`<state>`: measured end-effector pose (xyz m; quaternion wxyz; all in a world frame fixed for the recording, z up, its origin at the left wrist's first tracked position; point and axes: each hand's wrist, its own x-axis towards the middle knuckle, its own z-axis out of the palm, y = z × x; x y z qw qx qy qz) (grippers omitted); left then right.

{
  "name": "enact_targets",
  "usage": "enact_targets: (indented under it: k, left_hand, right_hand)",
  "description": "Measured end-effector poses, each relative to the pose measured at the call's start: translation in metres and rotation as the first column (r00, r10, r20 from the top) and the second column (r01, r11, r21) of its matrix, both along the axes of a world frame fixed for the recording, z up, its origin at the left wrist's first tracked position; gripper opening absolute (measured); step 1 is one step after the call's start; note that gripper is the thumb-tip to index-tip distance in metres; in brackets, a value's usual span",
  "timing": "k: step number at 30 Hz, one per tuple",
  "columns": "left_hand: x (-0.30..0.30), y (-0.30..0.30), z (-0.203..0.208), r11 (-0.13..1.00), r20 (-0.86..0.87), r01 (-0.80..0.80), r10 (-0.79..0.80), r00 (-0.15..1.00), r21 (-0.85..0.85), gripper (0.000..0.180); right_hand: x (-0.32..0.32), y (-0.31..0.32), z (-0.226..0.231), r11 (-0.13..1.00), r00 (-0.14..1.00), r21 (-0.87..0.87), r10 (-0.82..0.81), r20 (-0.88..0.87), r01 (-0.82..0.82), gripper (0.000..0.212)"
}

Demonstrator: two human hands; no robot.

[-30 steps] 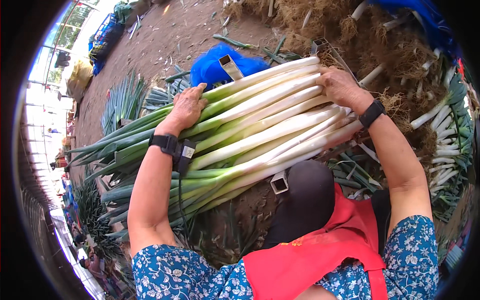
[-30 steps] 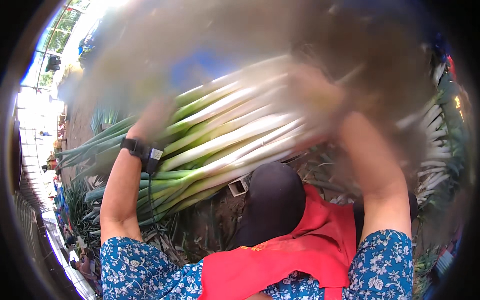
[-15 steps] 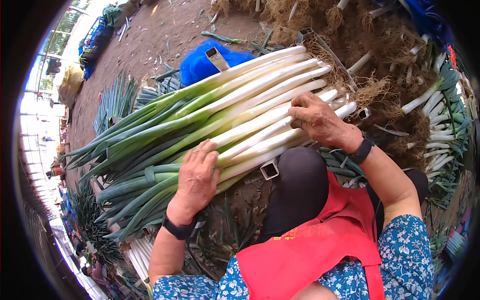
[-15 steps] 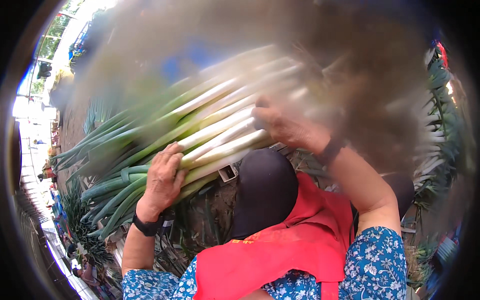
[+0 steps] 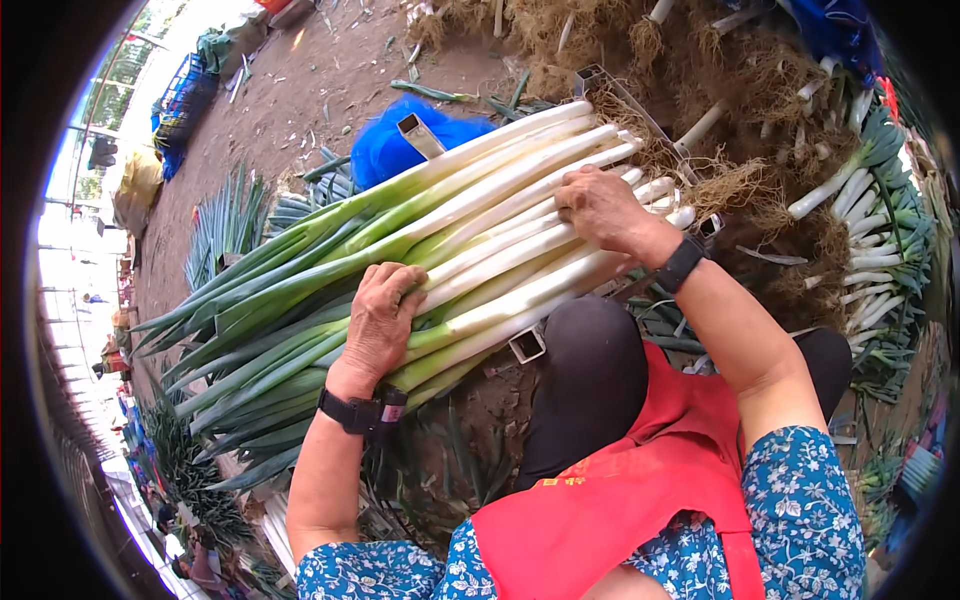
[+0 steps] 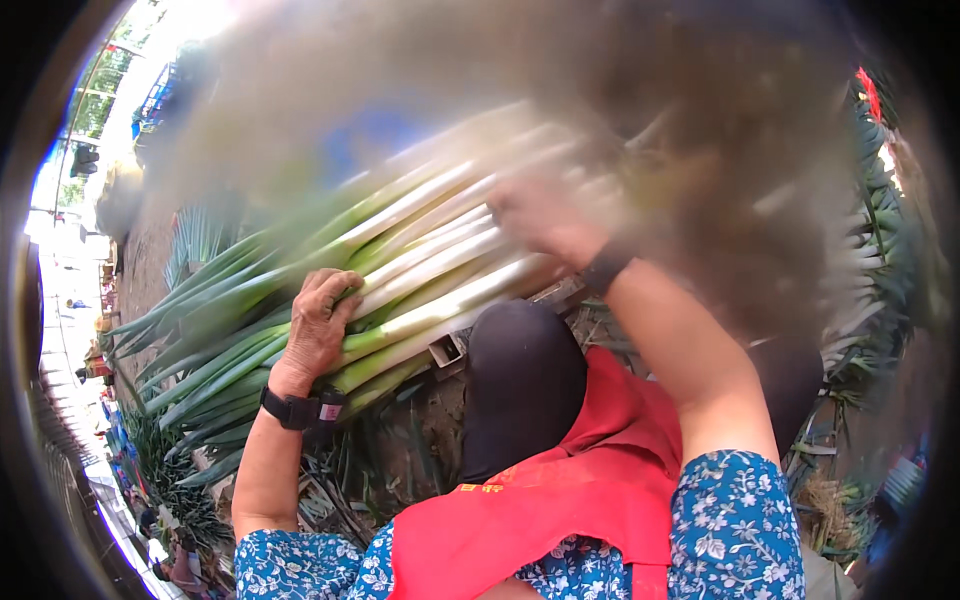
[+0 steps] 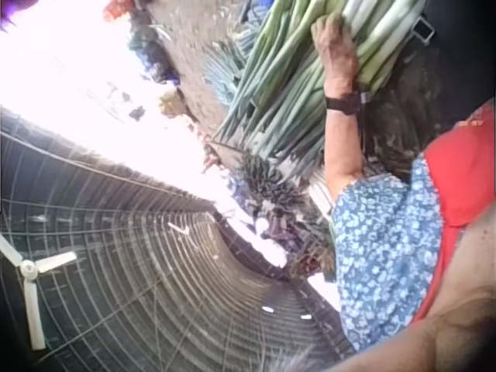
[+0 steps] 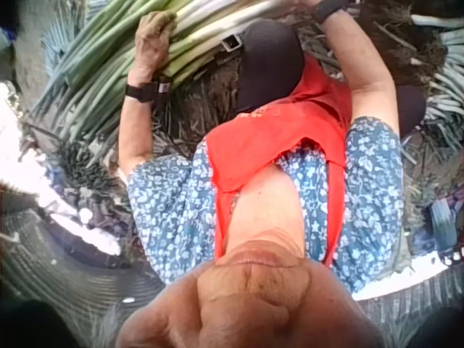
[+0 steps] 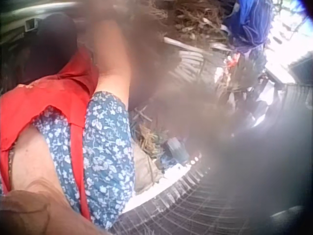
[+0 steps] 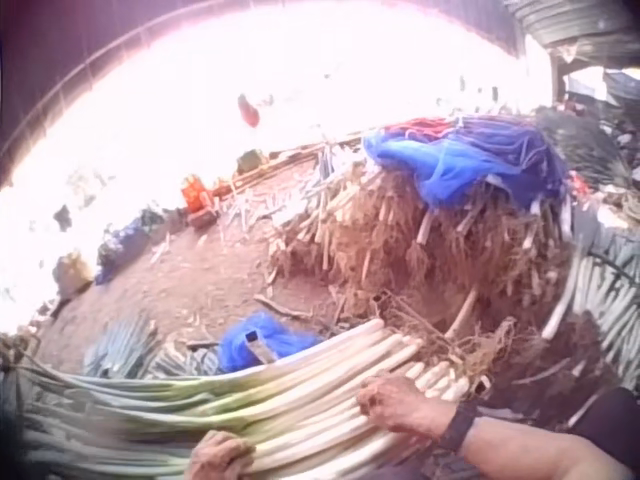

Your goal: The recorder cleans leeks by removing outer layers and roots, then arranges them into a metal bundling frame.

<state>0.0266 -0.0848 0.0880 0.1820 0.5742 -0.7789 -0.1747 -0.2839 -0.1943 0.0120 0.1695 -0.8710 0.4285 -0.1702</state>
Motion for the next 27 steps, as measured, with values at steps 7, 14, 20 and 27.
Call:
enact_targets:
  k: [7, 14, 20, 27]
  left_hand:
    - [-0.008, -0.033, -0.031, 0.979, 0.263, 0.159, -0.121, 0.957, -0.129, 0.007]
    - [0.017, -0.011, -0.025, 0.976, 0.368, 0.195, -0.148, 0.918, -0.095, 0.009]
    - [0.062, -0.073, -0.052, 0.959, 0.720, 0.263, -0.255, 0.645, 0.105, 0.022]
    - [-0.125, -0.061, 0.045, 0.970, 0.394, 0.077, -0.165, 0.904, 0.229, 0.029]
  right_hand:
    - [0.016, -0.029, -0.038, 0.995, 0.970, 0.010, -0.097, -0.221, 0.102, 0.013]
    - [0.000, 0.032, 0.048, 1.000, 0.991, -0.001, 0.021, 0.133, -0.021, 0.015]
    - [-0.282, 0.150, 0.207, 0.918, 0.939, -0.329, -0.108, 0.327, 0.220, 0.014]
    - [-0.553, 0.408, 0.140, 0.283, 0.073, 0.300, -0.827, 0.557, 0.911, 0.024]
